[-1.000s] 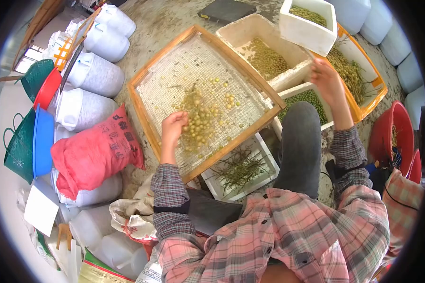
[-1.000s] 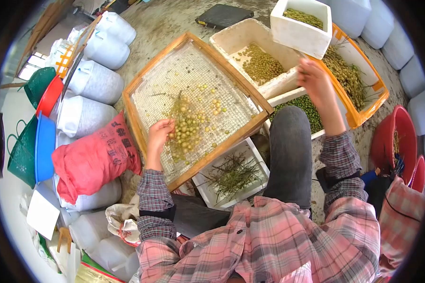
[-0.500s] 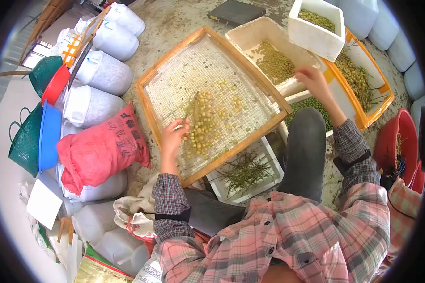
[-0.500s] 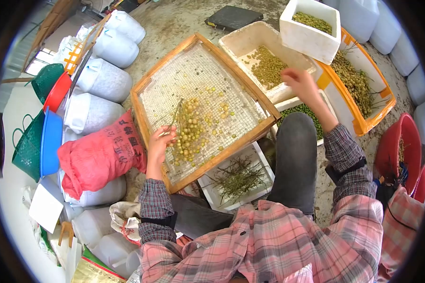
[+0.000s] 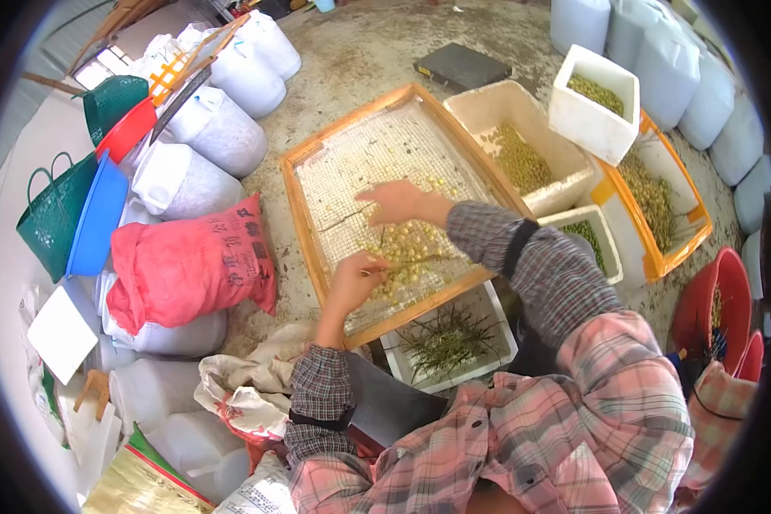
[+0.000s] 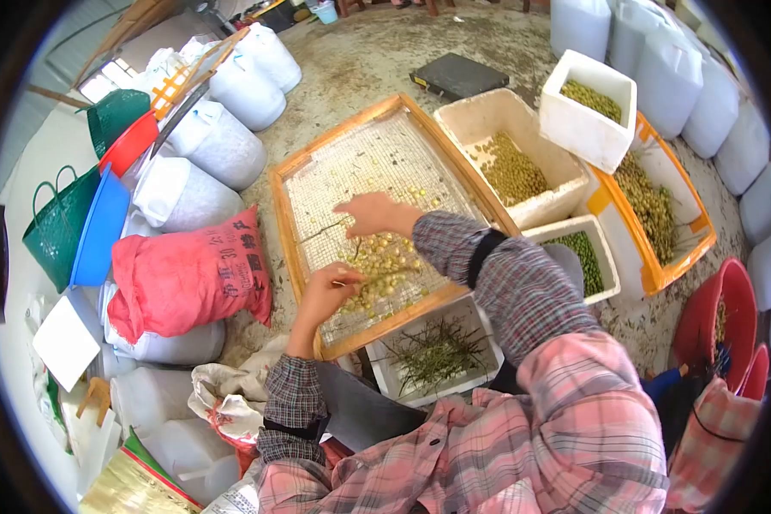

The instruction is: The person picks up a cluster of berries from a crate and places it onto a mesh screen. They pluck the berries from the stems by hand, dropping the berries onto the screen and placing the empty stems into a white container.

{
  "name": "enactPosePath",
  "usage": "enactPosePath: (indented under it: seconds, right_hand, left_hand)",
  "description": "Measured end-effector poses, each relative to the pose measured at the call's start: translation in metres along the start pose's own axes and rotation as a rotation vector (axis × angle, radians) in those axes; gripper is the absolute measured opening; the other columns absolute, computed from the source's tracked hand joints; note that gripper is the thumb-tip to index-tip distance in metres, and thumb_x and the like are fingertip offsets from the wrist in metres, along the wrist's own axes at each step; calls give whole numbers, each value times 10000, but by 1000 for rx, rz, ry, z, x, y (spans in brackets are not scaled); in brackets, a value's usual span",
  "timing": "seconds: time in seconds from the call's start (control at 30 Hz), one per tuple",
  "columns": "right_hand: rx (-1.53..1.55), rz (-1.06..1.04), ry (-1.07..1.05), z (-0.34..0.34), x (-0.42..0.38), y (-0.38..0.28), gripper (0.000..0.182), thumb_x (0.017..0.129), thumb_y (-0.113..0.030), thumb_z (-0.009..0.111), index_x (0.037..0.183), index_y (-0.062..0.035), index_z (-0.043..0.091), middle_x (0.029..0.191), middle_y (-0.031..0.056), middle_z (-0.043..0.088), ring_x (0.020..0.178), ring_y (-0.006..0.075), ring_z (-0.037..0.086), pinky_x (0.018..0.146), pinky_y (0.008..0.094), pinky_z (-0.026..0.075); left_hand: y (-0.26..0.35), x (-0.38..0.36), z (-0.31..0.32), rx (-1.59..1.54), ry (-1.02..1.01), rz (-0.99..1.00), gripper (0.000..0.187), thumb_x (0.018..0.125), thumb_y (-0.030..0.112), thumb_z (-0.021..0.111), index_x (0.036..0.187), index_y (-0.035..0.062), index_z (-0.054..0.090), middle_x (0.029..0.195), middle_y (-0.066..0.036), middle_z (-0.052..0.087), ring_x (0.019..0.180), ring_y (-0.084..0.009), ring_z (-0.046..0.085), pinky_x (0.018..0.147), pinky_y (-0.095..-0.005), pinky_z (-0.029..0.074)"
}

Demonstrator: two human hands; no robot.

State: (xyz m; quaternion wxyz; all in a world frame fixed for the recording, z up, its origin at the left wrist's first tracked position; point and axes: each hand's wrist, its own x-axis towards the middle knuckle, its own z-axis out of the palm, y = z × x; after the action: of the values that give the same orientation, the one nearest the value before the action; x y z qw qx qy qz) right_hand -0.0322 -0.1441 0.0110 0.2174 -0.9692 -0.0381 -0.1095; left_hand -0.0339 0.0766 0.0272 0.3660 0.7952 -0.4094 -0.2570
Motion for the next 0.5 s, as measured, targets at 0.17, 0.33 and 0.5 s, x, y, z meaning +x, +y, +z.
enactPosePath:
  seconds: [0.17,0.33,0.5]
  right_hand:
    - [-14,31,-212,-13,5,12,192,823,-195,558,929,-111,695,894,85,681,903,293,644,803,432,502]
    - [-196,-133,-300,-33,-31,20,399,777,-126,623,1173,-172,615,1107,113,594,953,312,622,792,415,514]
    - [-280,-198,-267,-10,-24,11,408,742,-79,638,1131,-202,648,1022,110,574,895,281,615,716,409,503]
  left_hand:
    - [18,-6,3,-8,51,117,222,791,72,676,1011,74,705,892,-77,642,807,-173,620,723,-311,507]
    - [13,22,-13,-216,157,-122,211,892,141,620,1075,49,671,972,-62,673,810,-150,646,717,-295,534]
    - [12,29,-3,-428,300,-109,229,940,161,569,1104,18,638,981,-77,679,823,-148,656,708,-285,552]
